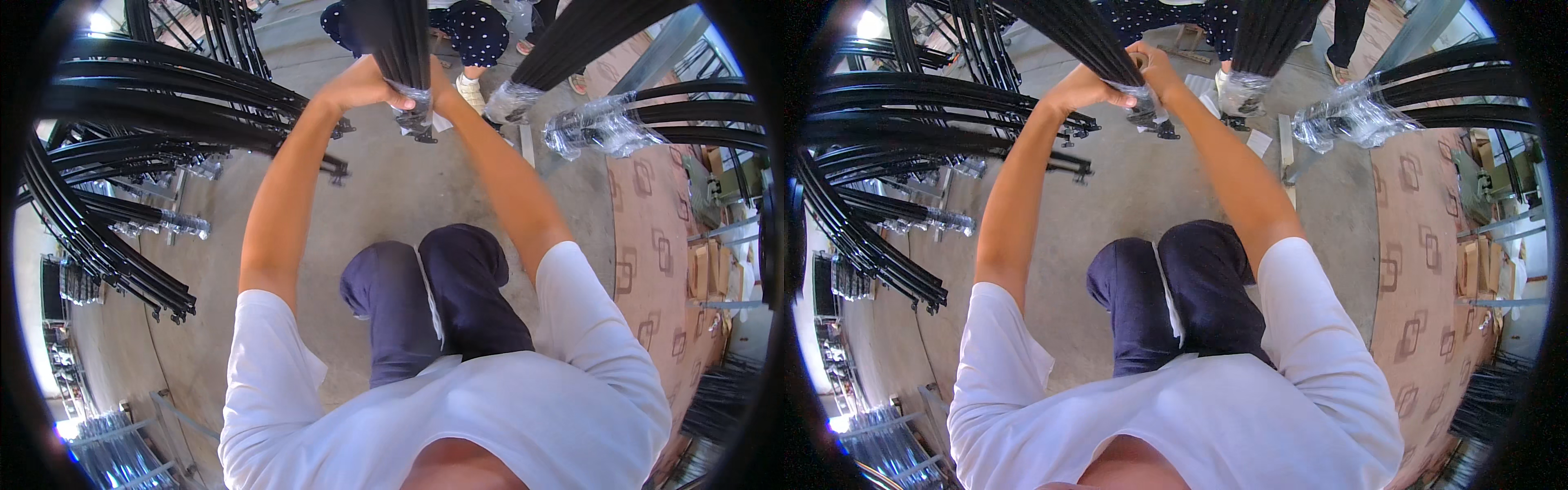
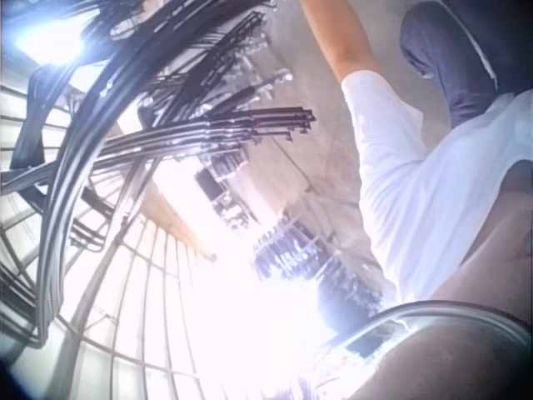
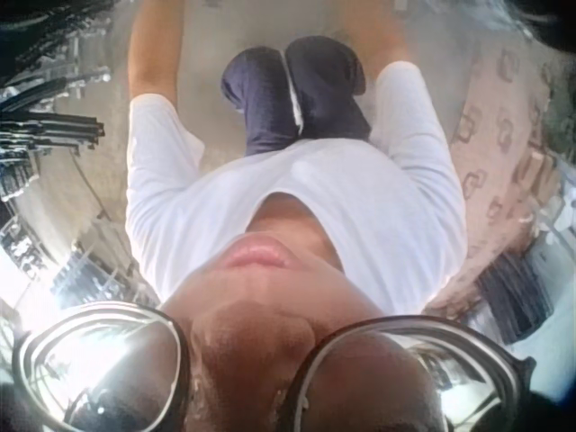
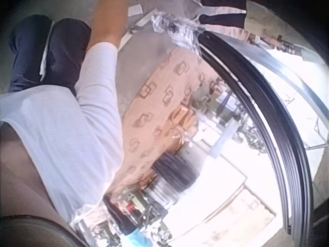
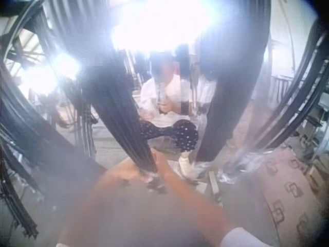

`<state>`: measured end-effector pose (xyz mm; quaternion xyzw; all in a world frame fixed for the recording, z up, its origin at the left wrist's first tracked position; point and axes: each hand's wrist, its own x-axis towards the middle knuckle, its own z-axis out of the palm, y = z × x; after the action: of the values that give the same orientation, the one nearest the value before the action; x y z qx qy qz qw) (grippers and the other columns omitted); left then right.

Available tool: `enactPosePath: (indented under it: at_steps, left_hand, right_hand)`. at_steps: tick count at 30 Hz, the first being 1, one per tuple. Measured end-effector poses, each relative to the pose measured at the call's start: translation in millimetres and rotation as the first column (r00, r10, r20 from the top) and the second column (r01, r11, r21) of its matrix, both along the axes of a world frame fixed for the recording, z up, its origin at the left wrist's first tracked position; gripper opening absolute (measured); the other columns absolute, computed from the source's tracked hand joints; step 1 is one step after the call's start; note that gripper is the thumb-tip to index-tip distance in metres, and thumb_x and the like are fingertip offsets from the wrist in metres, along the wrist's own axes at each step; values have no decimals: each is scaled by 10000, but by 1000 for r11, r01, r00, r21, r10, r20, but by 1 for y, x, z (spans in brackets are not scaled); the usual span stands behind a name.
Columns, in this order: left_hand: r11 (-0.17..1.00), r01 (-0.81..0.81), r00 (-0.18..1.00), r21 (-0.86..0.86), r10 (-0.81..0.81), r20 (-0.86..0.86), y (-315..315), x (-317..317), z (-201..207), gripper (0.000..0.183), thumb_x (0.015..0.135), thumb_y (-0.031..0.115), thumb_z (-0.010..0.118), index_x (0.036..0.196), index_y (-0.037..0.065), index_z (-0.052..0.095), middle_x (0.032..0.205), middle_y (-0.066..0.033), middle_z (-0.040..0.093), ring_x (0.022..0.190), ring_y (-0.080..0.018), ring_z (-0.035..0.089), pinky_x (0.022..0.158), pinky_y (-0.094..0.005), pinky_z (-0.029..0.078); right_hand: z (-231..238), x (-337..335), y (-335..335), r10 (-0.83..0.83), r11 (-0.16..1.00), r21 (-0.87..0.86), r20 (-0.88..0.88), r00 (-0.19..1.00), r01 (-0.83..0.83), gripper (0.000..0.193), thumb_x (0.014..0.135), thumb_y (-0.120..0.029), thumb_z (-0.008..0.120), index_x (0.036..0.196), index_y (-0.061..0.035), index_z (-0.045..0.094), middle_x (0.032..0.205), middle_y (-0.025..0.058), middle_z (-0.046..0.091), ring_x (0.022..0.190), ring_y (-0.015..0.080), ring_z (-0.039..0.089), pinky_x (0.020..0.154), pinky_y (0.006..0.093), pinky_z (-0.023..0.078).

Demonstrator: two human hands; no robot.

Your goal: The person wraps bundles of black metal rods with plastic film by hand, securing the ends of the film to the rods.

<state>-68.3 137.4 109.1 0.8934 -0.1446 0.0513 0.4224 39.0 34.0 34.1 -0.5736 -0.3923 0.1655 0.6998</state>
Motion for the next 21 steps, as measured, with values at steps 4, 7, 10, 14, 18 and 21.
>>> enactPosePath:
  at_steps: [4,7,10,14,18,21]
  left_hand:
    - [989,41,990,-142,-21,138,-8,1,-11,407,575,94,771,932,48,581,812,12,576,823,-113,519,737,-266,436]
    - [986,8,988,-165,18,153,-8,1,-20,383,610,96,754,949,46,582,847,1,588,827,-118,531,746,-261,438]
    - [974,-97,993,-205,110,54,-16,-10,-17,359,640,81,731,963,29,581,881,-21,598,844,-116,537,753,-256,437]
    - [966,-96,994,-241,105,25,-15,-14,-14,298,677,51,693,952,0,590,937,-90,618,831,-136,558,759,-278,439]
    - [964,32,981,-264,20,195,-16,-30,-11,344,684,-80,570,1014,15,573,1051,-121,571,970,-186,512,870,-319,371]
    - [964,-143,755,223,-39,655,-7,-32,-23,603,618,-121,531,1184,78,467,1251,-130,423,1214,-280,317,999,-388,216]
  right_hand:
    - [12,-8,-12,125,992,14,-17,992,-125,269,699,-84,625,954,-39,552,891,33,579,794,98,512,725,239,410]
    - [14,-7,-17,127,992,-19,-8,992,-127,270,710,-84,610,967,-41,544,916,60,585,844,116,524,748,246,414]
    - [1,11,-17,-10,997,74,-94,995,17,251,733,-82,575,978,-45,535,903,62,582,857,123,526,740,250,422]
    - [1,1,-19,70,994,97,-164,984,-54,231,763,-88,552,991,-55,523,872,60,579,777,129,546,715,257,453]
    - [24,-18,-25,230,973,4,-127,965,-232,315,817,-233,553,1052,-23,539,912,41,578,799,106,544,707,241,456]
    - [10,-4,-27,354,934,-27,-81,932,-357,322,786,-202,597,1048,-32,517,976,36,562,842,92,538,731,224,453]
